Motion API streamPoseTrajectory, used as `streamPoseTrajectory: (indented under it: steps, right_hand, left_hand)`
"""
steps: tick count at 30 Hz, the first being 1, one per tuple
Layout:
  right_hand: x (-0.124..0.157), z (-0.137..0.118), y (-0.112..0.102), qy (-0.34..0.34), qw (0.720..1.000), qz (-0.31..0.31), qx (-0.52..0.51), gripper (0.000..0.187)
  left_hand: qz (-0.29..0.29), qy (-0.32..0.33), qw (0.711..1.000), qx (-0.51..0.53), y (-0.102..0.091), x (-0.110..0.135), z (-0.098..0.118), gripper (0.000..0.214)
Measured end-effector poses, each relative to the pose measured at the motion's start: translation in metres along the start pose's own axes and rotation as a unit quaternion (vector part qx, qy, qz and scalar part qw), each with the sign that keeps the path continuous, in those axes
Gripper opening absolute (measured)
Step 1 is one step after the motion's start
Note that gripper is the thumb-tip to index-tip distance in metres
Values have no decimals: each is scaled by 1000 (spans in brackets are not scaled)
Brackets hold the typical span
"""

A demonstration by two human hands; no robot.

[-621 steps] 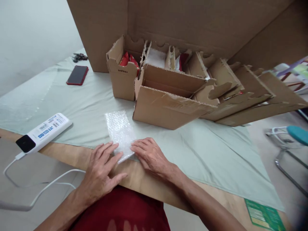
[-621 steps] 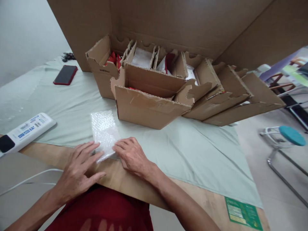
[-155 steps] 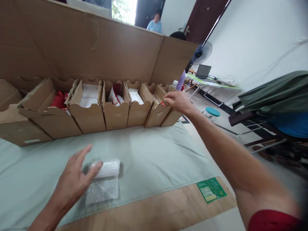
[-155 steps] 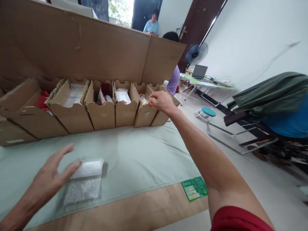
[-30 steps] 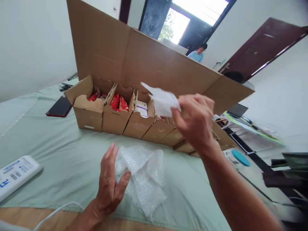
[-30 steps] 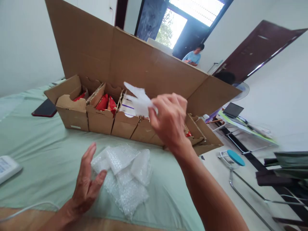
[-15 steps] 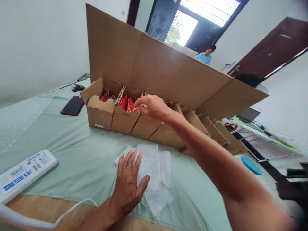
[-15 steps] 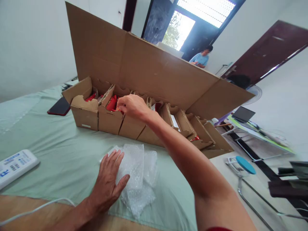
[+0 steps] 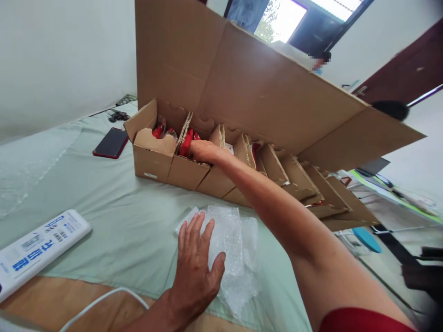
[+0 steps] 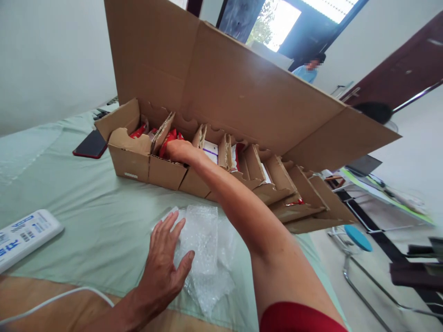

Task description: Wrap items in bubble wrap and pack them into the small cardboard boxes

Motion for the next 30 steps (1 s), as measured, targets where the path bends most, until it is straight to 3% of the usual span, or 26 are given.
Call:
streamPoseTrajectory:
  steps: [2,4,6,8,10,12,13,15,17,19,21,24,28,30]
  right_hand:
    - [16,3,-18,18,999,46,4,14]
    - [49,9,-45,29,987,155,-19,21]
    - [100,17,-67,18,957,276,-93,24]
    - [155,29,-69,32,925,314,-209,23]
    - [201,40,-51,66,904,259,-334,21]
    - [230,47,-20,90,913,130,-377,25]
    - [238,50,-7,107,916,92,-376,27]
    - [242,54,9,140,921,82,-355,31]
    - [231,52,4,148,924,119,-331,30]
    - [209,39,-15,116,935,152,-297,24]
    - [173,16,-40,55,954,171,-241,20]
    - [96,-23,-67,-41,977,171,-119,25]
    - [-18,-61,-61,-92,989,73,89,26]
    - [-59,-70,-50,-103,982,16,159,18]
  left_hand:
    - [40,-12,999,22,-6,-3,-2,62]
    - [89,-33,994,53,-15,-6,-5,66]
    - [130,-43,987,84,-24,-8,-7,69]
    - [163,-28,981,98,-32,-8,-7,71]
    - [175,8,981,88,-36,-8,-5,72]
    - [155,56,985,55,-35,-8,-1,74]
    - [128,80,988,32,-32,-8,1,75]
    - [51,117,992,-20,-21,-6,2,71]
    - [-37,116,990,-71,-7,-2,0,59]
    - [-100,86,985,-108,6,3,-4,52]
    - [-129,60,982,-122,13,7,-8,54]
    - [-139,42,982,-117,16,9,-11,57]
    - [-158,19,981,-107,17,7,-13,59]
    - [-185,2,978,-95,16,5,-14,61]
Point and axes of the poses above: each hand's wrist, its own x-axis away from the middle knuckle, its own y-axis out of the palm, z = x × y, the point moved 2 cm from there along -x, towards the middle knuckle, and after that the axes turned 3 degrees about z, right-handed, at the moved point
